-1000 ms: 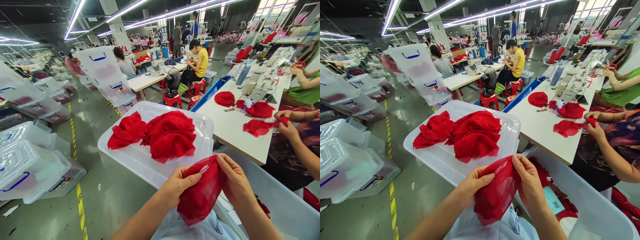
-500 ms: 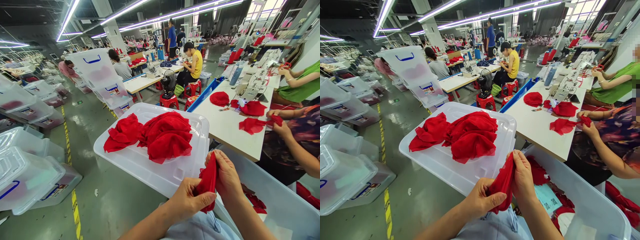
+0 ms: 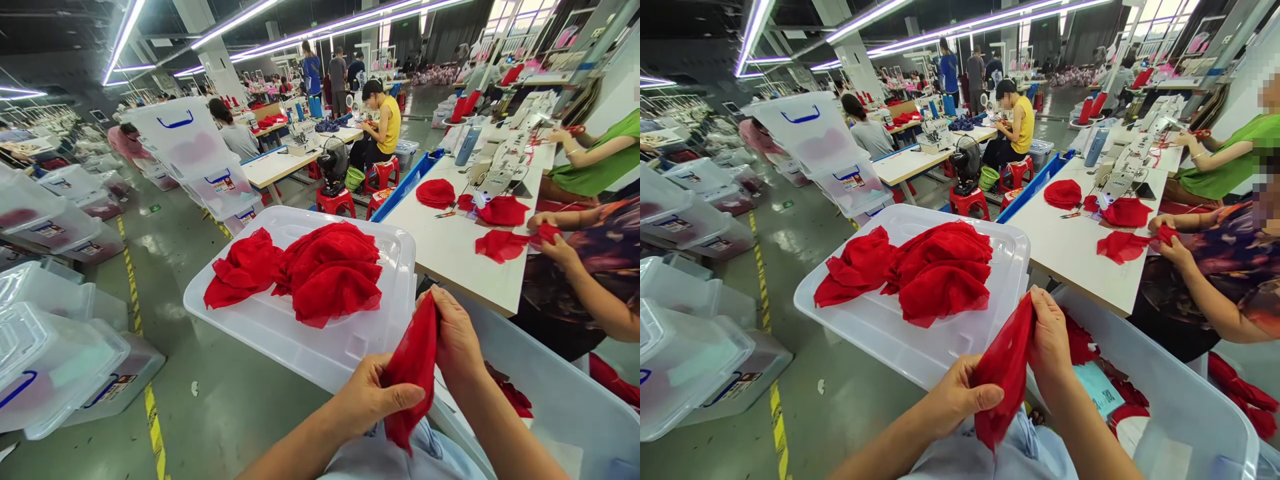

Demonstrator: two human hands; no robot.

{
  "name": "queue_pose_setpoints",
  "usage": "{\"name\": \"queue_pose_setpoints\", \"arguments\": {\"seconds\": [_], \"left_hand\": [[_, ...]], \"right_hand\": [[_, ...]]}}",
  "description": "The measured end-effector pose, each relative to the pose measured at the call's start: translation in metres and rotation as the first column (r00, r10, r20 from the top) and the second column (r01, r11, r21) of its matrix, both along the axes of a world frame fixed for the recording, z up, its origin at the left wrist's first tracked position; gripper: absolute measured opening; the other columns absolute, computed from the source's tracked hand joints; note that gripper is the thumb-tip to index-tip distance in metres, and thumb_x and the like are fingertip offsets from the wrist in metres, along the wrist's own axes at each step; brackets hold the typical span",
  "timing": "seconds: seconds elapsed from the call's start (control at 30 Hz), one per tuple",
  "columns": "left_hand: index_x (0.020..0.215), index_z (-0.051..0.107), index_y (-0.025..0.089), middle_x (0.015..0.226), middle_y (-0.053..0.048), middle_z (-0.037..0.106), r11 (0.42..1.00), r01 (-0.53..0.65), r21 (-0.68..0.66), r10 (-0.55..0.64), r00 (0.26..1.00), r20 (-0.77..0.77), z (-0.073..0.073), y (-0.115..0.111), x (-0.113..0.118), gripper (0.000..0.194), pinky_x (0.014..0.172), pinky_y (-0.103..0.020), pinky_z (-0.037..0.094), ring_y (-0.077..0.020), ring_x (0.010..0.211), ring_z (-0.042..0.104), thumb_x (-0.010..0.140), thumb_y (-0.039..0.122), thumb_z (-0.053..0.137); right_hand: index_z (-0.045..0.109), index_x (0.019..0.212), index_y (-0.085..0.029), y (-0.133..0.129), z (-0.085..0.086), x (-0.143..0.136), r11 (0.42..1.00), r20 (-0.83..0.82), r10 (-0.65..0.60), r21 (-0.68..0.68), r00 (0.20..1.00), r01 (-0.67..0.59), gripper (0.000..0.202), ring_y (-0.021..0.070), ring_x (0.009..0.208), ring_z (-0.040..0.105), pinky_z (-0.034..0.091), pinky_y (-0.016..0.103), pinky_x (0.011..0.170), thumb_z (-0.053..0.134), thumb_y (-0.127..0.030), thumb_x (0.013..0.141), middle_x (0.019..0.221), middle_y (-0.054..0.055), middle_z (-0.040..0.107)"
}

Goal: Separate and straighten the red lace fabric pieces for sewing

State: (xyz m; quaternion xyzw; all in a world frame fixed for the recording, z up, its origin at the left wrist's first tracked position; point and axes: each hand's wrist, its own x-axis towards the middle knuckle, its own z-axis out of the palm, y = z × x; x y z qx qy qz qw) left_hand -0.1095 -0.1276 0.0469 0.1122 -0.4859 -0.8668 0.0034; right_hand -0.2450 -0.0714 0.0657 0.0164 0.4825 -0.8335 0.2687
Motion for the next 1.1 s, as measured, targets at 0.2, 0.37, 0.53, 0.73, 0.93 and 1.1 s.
{"name": "queue_pose_setpoints", "arguments": {"seconds": [0.2,0.37,0.53,0.73,0.93,1.1], "left_hand": [[0.076,0.059,0.012,0.061,0.003,0.046,0.997,-0.025,0.073,0.021,0.998,0.061,0.001,0.001,-0.006,0.045,0.050,-0.022,0.026,-0.0054,0.053,0.037,0.064,0.050,0.079],[0.075,0.056,0.013,0.061,0.004,0.047,0.999,-0.036,-0.006,0.036,0.998,0.044,0.009,-0.003,-0.011,0.042,0.049,-0.020,0.027,-0.0049,0.053,0.037,0.058,0.040,0.085],[0.079,0.058,0.013,0.059,0.003,0.049,0.995,-0.077,-0.062,0.080,0.995,0.062,0.012,-0.004,-0.015,0.040,0.046,-0.020,0.029,-0.0062,0.050,0.040,0.068,0.047,0.078],[0.080,0.061,0.013,0.064,0.003,0.051,0.971,-0.222,0.092,0.219,0.975,0.039,0.002,0.000,-0.019,0.040,0.052,-0.019,0.034,-0.0055,0.055,0.043,0.069,0.047,0.078],[0.062,0.050,0.015,0.055,0.004,0.040,1.000,0.025,0.016,-0.025,0.999,-0.045,0.005,0.001,-0.012,0.045,0.048,-0.023,0.023,-0.0051,0.050,0.033,0.073,0.053,0.071],[0.058,0.047,0.016,0.053,0.003,0.042,0.966,0.214,-0.144,-0.225,0.972,-0.065,0.008,0.003,-0.002,0.048,0.047,-0.024,0.022,-0.0058,0.048,0.033,0.078,0.056,0.064]], "right_hand": [[0.054,0.058,-0.018,0.002,-0.002,-0.005,0.999,0.009,-0.041,0.020,0.999,0.041,0.041,0.0058,0.042,0.040,0.037,0.017,0.040,0.086,-0.044,0.053,0.049,-0.008,0.051],[0.053,0.060,-0.019,0.003,-0.004,-0.007,0.996,0.008,-0.085,-0.007,0.996,0.085,0.041,0.0046,0.040,0.038,0.037,0.015,0.040,0.088,-0.039,0.053,0.048,-0.010,0.050],[0.051,0.059,-0.019,0.005,0.003,-0.008,0.991,-0.014,-0.132,-0.012,0.991,0.132,0.044,0.0033,0.039,0.037,0.038,0.013,0.041,0.089,-0.039,0.051,0.046,-0.010,0.049],[0.052,0.060,-0.019,0.004,0.003,-0.008,0.990,0.043,-0.137,0.019,0.990,0.137,0.047,0.0046,0.039,0.042,0.040,0.015,0.041,0.090,-0.041,0.045,0.047,-0.010,0.052],[0.049,0.057,-0.020,0.006,-0.005,-0.014,0.996,0.037,-0.088,0.023,0.995,0.087,0.038,0.0069,0.038,0.039,0.037,0.019,0.036,0.083,-0.039,0.059,0.046,-0.009,0.047],[0.045,0.051,-0.020,0.003,-0.016,-0.023,1.000,0.098,-0.002,-0.012,0.995,0.004,0.041,0.0056,0.037,0.031,0.028,0.018,0.032,0.082,-0.035,0.061,0.042,-0.009,0.038]]}}
